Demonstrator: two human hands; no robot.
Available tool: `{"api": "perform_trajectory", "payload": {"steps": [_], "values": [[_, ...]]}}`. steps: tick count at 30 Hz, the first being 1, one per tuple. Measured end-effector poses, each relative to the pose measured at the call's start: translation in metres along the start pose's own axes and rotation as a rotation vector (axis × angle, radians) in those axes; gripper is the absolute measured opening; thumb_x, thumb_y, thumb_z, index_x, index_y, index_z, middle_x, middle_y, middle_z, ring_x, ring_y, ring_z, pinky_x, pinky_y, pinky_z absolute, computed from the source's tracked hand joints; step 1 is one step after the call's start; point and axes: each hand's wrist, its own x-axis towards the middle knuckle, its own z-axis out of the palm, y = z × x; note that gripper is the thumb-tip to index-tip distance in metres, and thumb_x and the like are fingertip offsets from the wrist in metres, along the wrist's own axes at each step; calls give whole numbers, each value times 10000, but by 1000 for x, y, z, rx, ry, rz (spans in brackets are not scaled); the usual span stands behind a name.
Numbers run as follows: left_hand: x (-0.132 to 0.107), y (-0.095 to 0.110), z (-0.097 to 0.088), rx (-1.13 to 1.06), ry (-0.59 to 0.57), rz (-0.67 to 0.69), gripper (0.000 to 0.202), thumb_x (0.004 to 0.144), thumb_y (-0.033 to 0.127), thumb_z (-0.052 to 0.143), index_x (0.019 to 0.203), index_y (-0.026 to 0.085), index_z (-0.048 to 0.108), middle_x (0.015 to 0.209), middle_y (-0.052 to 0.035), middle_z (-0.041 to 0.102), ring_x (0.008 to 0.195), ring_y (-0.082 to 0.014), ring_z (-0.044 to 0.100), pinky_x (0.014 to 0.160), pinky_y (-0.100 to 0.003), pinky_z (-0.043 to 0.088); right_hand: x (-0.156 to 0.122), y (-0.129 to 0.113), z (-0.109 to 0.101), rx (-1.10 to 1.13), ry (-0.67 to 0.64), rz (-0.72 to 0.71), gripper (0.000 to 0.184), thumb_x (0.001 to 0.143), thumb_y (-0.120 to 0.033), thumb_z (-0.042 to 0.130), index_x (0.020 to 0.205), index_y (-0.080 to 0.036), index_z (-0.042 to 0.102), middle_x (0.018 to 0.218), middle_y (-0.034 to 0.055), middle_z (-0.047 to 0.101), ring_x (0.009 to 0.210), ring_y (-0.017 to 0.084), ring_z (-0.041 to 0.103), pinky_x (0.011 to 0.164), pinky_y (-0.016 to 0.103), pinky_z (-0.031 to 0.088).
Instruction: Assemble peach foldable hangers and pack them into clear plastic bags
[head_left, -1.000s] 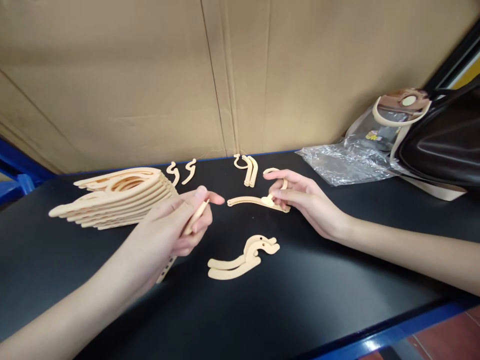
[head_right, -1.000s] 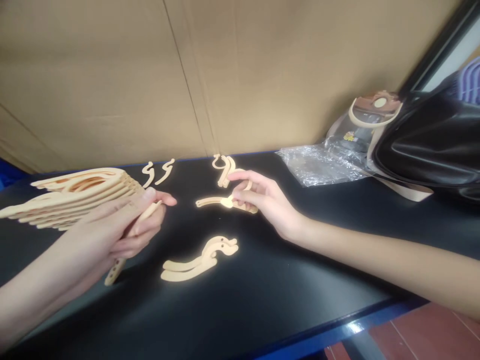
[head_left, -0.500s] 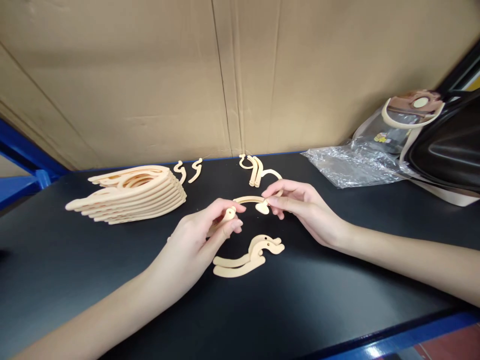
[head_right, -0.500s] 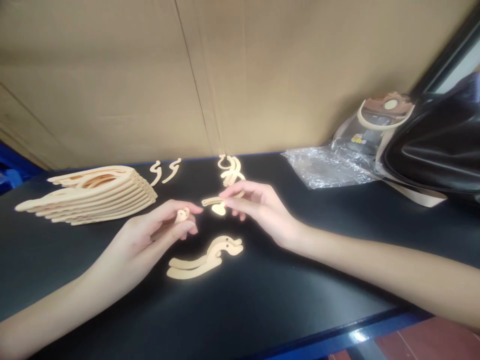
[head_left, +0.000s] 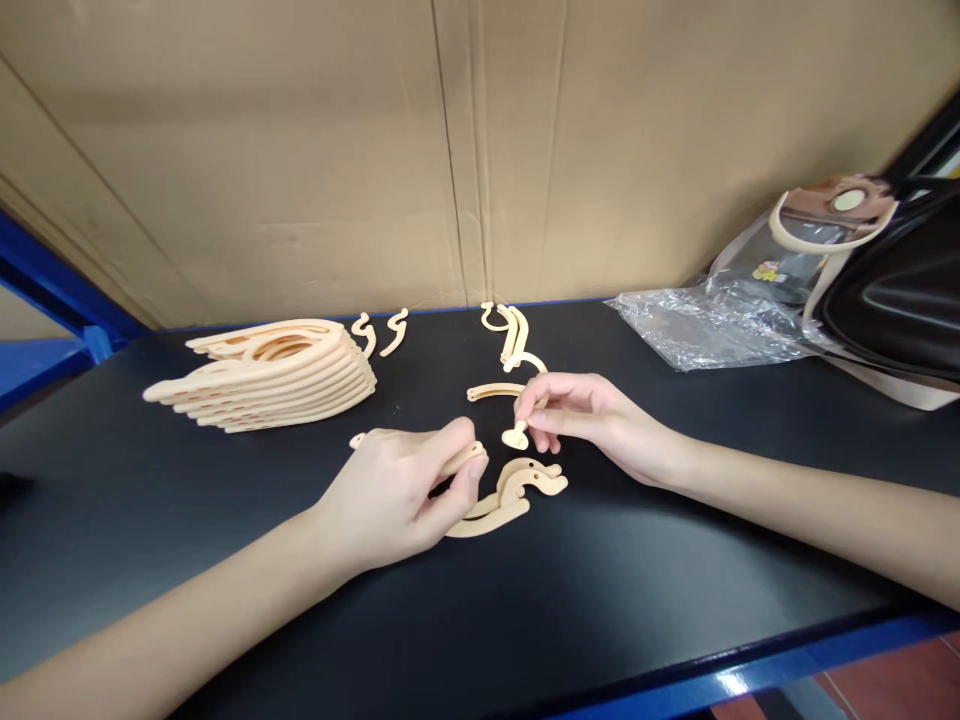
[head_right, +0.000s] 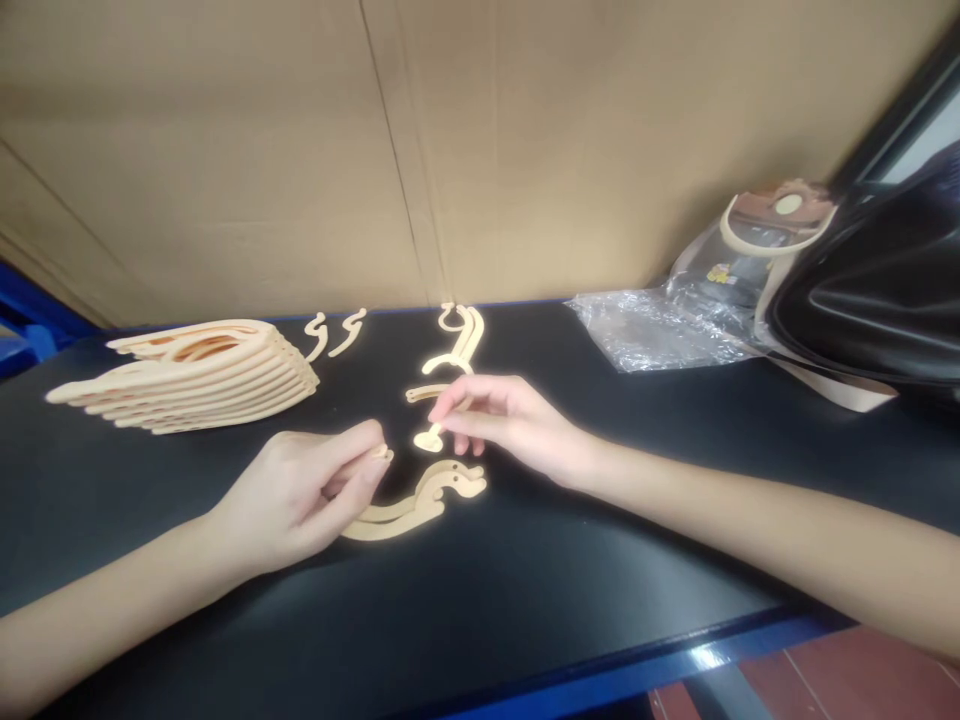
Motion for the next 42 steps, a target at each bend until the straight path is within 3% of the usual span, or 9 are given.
{"api": "perform_trajectory", "payload": {"steps": [4,7,11,17,26,32,42], "values": [[2,2,-3,-12,0,99,190,879,131,385,747,238,299,541,89,370,417,-92,330,432,-231,232,0,1,0,48,13,-13,240,861,-247,736,1049,-253,586,836,-51,625,658,88,568,644,243,469],[3,1,-3,10,-51,92,157,937,151,347,805,232,373,616,62,472,474,-110,414,467,-239,291,1,1,-3,60,43,15,291,866,-253,730,1120,-265,588,807,-55,607,652,86,550,644,240,449],[3,-2,0,99,-56,33,218,1049,258,328,911,207,489,727,23,552,603,-131,514,519,-240,346,3,0,-7,91,28,35,191,849,-264,745,992,-230,623,782,-49,599,654,89,537,646,243,438],[2,-8,3,128,-14,49,264,1074,306,374,873,203,510,692,43,525,580,-117,493,502,-233,307,2,-2,-9,123,-59,4,81,870,-220,710,903,-209,636,771,-45,612,646,79,539,667,236,443],[9,-9,1,76,5,195,223,1072,258,405,988,163,588,775,9,601,697,-145,529,650,-254,387,4,0,-11,122,-117,22,70,868,-209,739,918,-200,691,838,-32,670,711,74,606,718,212,500],[10,-7,0,135,15,251,215,1068,222,404,1034,145,602,807,-7,626,773,-167,526,718,-275,377,3,1,-11,118,-88,26,70,868,-181,739,928,-212,721,859,-38,679,732,66,615,723,198,504],[13,-7,0,227,-2,288,246,1061,202,410,1024,122,640,798,-19,654,750,-175,531,735,-287,393,3,5,-9,108,-14,27,131,862,-168,746,982,-220,741,887,-32,712,775,62,637,721,186,507]]}}
